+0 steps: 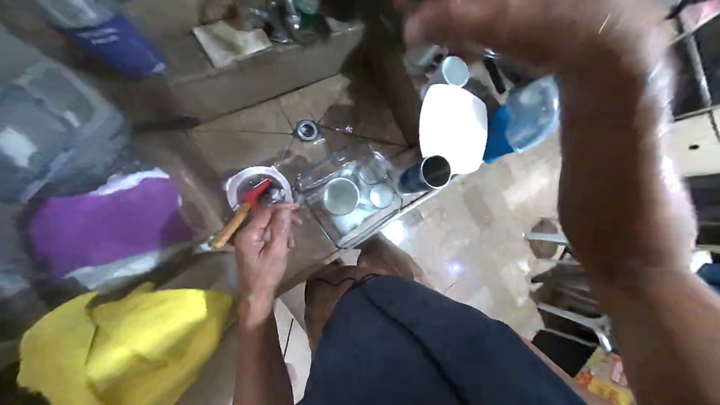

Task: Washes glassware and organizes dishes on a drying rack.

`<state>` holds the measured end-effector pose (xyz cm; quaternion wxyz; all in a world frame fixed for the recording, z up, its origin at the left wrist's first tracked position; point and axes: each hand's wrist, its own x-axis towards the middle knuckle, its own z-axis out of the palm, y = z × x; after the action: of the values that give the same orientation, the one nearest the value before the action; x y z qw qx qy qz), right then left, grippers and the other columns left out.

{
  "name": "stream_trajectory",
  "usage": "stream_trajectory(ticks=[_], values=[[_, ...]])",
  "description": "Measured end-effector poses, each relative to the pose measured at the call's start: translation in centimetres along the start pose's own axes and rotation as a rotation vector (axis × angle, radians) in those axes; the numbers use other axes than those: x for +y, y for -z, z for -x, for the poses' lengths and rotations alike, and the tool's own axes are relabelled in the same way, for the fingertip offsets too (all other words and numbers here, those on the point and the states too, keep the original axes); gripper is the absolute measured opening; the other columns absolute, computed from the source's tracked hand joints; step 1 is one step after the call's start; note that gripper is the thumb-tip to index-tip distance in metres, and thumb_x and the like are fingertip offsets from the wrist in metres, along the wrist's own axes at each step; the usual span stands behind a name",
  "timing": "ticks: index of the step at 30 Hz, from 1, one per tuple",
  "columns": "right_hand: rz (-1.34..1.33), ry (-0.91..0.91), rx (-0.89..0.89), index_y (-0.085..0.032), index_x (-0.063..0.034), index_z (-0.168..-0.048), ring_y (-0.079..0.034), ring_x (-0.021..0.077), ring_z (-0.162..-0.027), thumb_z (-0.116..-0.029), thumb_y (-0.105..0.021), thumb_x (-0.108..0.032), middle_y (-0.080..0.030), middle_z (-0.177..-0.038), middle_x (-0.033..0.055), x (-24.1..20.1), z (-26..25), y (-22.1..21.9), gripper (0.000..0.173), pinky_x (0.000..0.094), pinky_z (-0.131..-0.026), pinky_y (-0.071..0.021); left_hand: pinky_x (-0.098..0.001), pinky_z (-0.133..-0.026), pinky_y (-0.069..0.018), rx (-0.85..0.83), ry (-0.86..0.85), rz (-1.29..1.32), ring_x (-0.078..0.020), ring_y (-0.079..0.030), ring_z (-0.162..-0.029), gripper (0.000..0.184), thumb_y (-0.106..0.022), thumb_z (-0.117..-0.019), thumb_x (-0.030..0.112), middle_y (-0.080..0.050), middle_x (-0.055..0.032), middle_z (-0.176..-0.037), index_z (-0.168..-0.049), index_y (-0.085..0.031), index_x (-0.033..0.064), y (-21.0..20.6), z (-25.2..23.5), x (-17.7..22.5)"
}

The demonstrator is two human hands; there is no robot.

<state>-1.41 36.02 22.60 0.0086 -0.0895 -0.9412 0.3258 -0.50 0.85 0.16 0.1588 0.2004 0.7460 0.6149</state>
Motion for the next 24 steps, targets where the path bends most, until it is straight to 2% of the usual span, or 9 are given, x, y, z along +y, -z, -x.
stream_trajectory(ticks=[2, 3, 5, 7, 9, 12, 16, 18, 24], values=[[0.038, 0.036, -0.120, -0.064, -0.0124, -0.135, -0.069, 0.0125, -0.106, -0.0901, -0.076, -0.042, -0.070, -0.122, 0.0030, 4.9, 3.3, -1.2, 0.055, 0.0355, -0.091, -0.0599, -0.0200, -0.056, -0.0500, 0.008, -0.021, -0.036, -0.0033, -0.058, -0.063, 0.030, -0.048, -0.1091, 0.025, -0.070, -0.0003, -0.096, -0.122, -0.068, 0.0068, -0.9, -1.7, 0.1], [0.029, -0.002, -0.143, -0.059, -0.0111, -0.141, -0.067, 0.0167, -0.113, -0.0902, -0.077, -0.040, -0.067, -0.130, 0.0068, 7.3, 5.2, -2.1, 0.061, 0.0384, -0.094, -0.0597, -0.0201, -0.059, -0.0511, 0.012, -0.052, -0.070, -0.0032, -0.059, -0.066, 0.028, -0.052, -0.1074, 0.024, -0.070, -0.0016, -0.096, -0.122, -0.068, 0.0054, -1.3, -2.4, 0.2], [0.005, -0.090, -0.119, -0.061, -0.0094, -0.138, -0.070, 0.0205, -0.107, -0.0901, -0.078, -0.032, -0.068, -0.128, 0.0095, 11.0, 9.0, -4.0, 0.056, 0.0420, -0.087, -0.0611, -0.0243, -0.067, -0.0546, -0.043, -0.100, -0.171, -0.0077, -0.063, -0.076, 0.030, -0.062, -0.1011, 0.021, -0.070, -0.0068, -0.101, -0.126, -0.066, 0.0048, -2.3, -3.1, 0.4], [-0.061, -0.164, -0.107, -0.066, -0.0096, -0.127, -0.072, 0.0197, -0.084, -0.0911, -0.078, -0.023, -0.072, -0.112, 0.0082, 12.4, 12.2, -6.1, 0.041, 0.0416, -0.071, -0.0626, -0.0305, -0.066, -0.0567, -0.121, -0.087, -0.263, -0.0143, -0.065, -0.077, 0.034, -0.067, -0.0990, 0.022, -0.070, -0.0097, -0.104, -0.130, -0.065, 0.0082, -3.5, -3.0, 0.6], [-0.198, -0.231, -0.184, -0.065, -0.0106, -0.130, -0.074, 0.0176, -0.076, -0.0898, -0.079, -0.021, -0.073, -0.114, 0.0051, 13.4, 14.0, -9.2, 0.044, 0.0400, -0.065, -0.0654, -0.0354, -0.069, -0.0583, -0.169, -0.071, -0.322, -0.0186, -0.067, -0.083, 0.037, -0.070, -0.0973, 0.023, -0.069, -0.0107, -0.111, -0.132, -0.064, 0.0106, -4.8, -3.1, 0.3], [-0.275, -0.267, -0.208, -0.053, -0.0082, -0.143, -0.073, 0.0205, -0.082, -0.0821, -0.088, -0.026, -0.065, -0.131, 0.0103, 15.8, 14.3, -16.3, 0.072, 0.0419, -0.071, -0.0652, -0.0373, -0.077, -0.0590, -0.200, -0.051, -0.362, -0.0203, -0.068, -0.097, 0.039, -0.070, -0.0966, 0.022, -0.066, -0.0108, -0.127, -0.134, -0.064, 0.0123, -6.5, -4.1, 0.3], [-0.165, -0.255, -0.039, -0.049, -0.0094, -0.146, -0.069, 0.0276, -0.079, -0.0719, -0.093, -0.045, -0.064, -0.127, 0.0177, 18.9, 13.3, -24.5, 0.093, 0.0504, -0.069, -0.0599, -0.0376, -0.081, -0.0597, -0.189, -0.002, -0.351, -0.0203, -0.068, -0.102, 0.037, -0.067, -0.0975, 0.019, -0.064, -0.0118, -0.131, -0.133, -0.064, 0.0106, -8.0, -5.6, 0.4], [-0.098, -0.235, 0.011, -0.049, -0.0115, -0.146, -0.069, 0.0314, -0.081, -0.0699, -0.095, -0.044, -0.065, -0.124, 0.0176, 18.6, 13.1, -25.8, 0.094, 0.0534, -0.066, -0.0586, -0.0357, -0.080, -0.0598, -0.187, 0.004, -0.324, -0.0191, -0.069, -0.101, 0.036, -0.067, -0.0981, 0.019, -0.065, -0.0109, -0.130, -0.133, -0.064, 0.0113, -8.1, -5.7, 0.4], [-0.041, -0.287, 0.039, -0.060, -0.0106, -0.138, -0.073, 0.0331, -0.097, -0.0766, -0.086, -0.045, -0.073, -0.115, 0.0141, 19.3, 12.9, -26.7, 0.075, 0.0563, -0.084, -0.0593, -0.0340, -0.081, -0.0616, -0.059, -0.011, -0.259, -0.0136, -0.070, -0.094, 0.032, -0.070, -0.0962, 0.017, -0.070, -0.0060, -0.119, -0.128, -0.068, 0.0097, -6.7, -9.2, -1.8]])
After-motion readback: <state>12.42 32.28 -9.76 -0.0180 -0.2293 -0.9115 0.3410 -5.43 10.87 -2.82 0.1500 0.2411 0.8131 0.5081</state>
